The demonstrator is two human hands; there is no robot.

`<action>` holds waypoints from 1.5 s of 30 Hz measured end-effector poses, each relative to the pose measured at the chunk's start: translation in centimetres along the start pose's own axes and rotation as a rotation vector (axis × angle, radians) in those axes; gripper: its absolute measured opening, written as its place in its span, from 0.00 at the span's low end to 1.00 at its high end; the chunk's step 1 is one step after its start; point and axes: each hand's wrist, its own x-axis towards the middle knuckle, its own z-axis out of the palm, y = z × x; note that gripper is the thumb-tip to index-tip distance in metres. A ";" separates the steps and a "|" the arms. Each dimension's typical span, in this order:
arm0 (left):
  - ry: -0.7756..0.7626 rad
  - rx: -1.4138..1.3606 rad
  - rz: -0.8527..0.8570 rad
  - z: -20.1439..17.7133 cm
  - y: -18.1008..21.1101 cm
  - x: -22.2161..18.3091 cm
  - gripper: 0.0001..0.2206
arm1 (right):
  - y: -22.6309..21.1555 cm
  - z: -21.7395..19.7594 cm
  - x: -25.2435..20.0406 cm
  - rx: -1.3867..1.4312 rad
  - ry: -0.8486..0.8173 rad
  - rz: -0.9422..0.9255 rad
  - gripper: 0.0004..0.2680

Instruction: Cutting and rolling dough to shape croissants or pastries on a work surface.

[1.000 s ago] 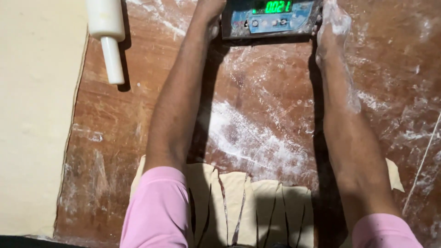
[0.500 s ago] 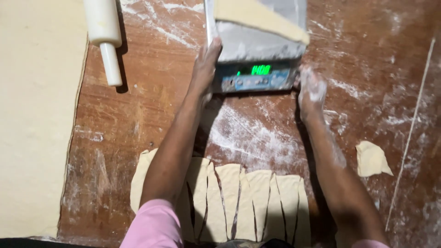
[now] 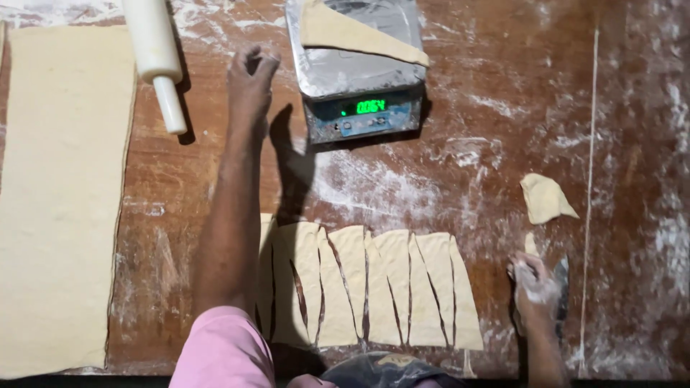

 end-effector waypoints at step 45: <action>-0.160 0.445 0.108 30.8 -15.0 -24.3 0.13 | 0.6 -0.5 4.3 -0.362 -0.210 -0.778 0.05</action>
